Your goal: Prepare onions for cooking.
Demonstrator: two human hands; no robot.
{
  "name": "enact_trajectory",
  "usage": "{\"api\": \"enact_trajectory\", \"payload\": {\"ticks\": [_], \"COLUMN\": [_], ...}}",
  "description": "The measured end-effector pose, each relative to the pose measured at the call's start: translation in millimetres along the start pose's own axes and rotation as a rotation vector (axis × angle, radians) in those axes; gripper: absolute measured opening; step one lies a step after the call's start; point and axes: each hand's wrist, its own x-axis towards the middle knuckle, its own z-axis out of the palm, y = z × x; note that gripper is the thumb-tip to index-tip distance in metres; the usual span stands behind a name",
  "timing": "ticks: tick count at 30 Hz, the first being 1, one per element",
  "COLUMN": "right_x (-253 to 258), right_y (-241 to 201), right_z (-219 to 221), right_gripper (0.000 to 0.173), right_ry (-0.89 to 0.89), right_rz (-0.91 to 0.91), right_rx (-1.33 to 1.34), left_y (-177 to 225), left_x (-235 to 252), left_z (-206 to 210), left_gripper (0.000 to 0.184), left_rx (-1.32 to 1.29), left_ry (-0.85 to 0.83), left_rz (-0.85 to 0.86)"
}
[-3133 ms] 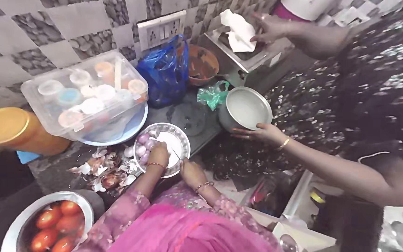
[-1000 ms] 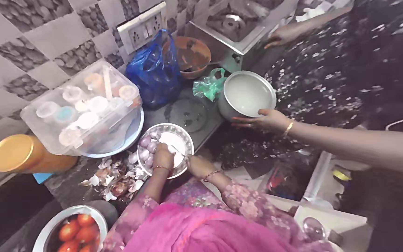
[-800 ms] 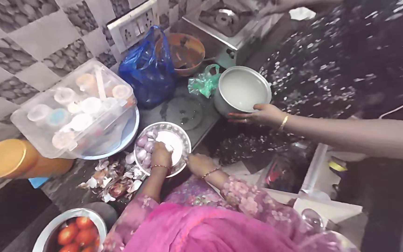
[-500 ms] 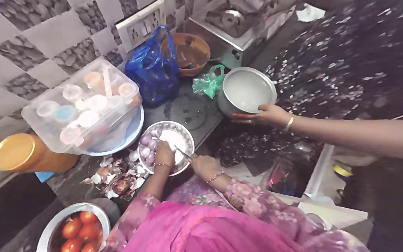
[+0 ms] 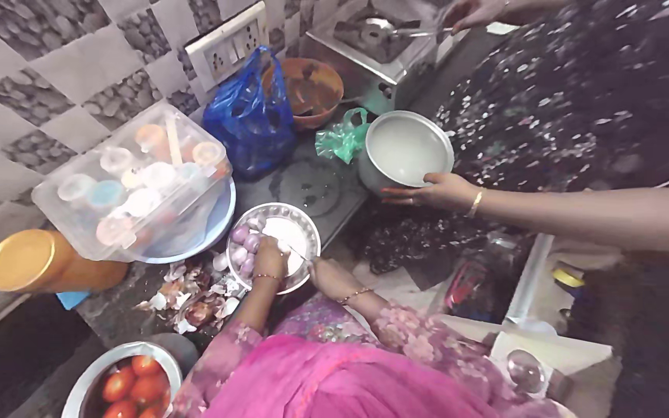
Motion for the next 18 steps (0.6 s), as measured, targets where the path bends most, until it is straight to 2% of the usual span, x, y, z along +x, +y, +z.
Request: {"api": "enact_trajectory", "payload": {"ticks": [6, 18], "right_x": [4.6, 21.2], "right_y": [-2.4, -23.0], "right_z": [9.8, -2.2], "right_gripper": [0.049, 0.050], "right_ry": [0.001, -0.050], "right_rz": [0.029, 0.063], "right_rx": [0.019, -0.052], "left_y": [-0.8, -4.0], "left_x": [1.8, 3.4], "left_z": [1.6, 3.6], "left_gripper": [0.054, 0.054], "left_rx": [0.014, 0.032], "left_ry": [0.008, 0.025], "left_rz": [-0.010, -0.006]}}
